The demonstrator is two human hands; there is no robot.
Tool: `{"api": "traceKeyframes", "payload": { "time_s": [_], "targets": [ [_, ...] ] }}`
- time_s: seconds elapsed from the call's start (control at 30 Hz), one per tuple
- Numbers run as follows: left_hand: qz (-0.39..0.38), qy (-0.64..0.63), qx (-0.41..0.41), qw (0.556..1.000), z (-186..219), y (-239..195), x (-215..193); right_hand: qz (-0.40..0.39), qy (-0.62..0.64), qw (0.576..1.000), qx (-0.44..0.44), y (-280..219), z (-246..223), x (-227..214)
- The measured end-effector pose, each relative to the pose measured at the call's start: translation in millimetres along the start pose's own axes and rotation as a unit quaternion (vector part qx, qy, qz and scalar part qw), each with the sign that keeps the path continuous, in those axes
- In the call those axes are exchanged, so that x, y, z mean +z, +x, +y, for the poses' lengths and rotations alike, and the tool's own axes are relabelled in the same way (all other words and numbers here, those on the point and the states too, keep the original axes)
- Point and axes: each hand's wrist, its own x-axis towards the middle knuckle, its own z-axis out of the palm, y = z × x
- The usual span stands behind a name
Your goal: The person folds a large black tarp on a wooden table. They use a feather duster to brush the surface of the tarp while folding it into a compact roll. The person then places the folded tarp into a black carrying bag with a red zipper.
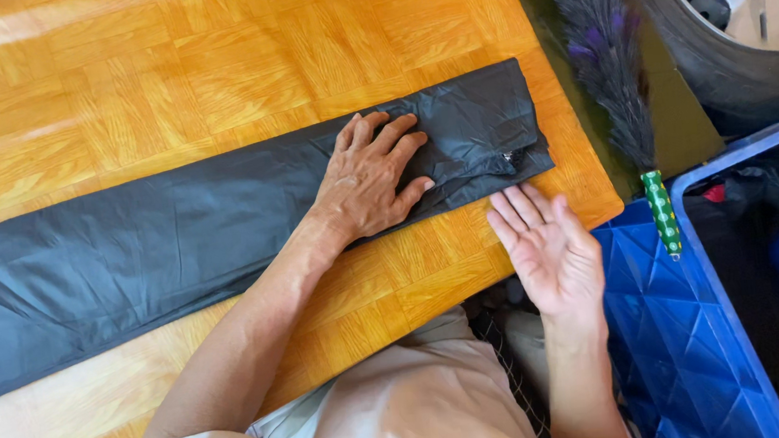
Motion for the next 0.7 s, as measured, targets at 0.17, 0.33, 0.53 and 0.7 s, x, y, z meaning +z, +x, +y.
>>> {"api": "traceKeyframes", "payload": {
  "time_s": [0.17, 0.33, 0.53, 0.7],
  "targets": [
    [-0.008, -0.015, -0.006, 1.000, -0.3, -1.4, -3.1, 0.003, 0.003, 1.000, 0.010, 39.7, 12.6, 17.2],
    [-0.001, -0.028, -0.006, 1.000, -1.5, -1.4, -2.6, 0.000, -0.100, 0.991, -0.088, 60.7, 40.0, 55.0],
    [0.004, -0.026, -0.007, 1.000, -2.7, -2.1, 2.2, 0.096, -0.438, 0.852, -0.270, 85.5, 82.6, 45.9],
    [0.000, -0.050, -0.025, 0.998, -2.3, -1.6, 2.3, 0.028, -0.615, 0.691, -0.379, 93.4, 85.8, 6.8]
  ]
}}
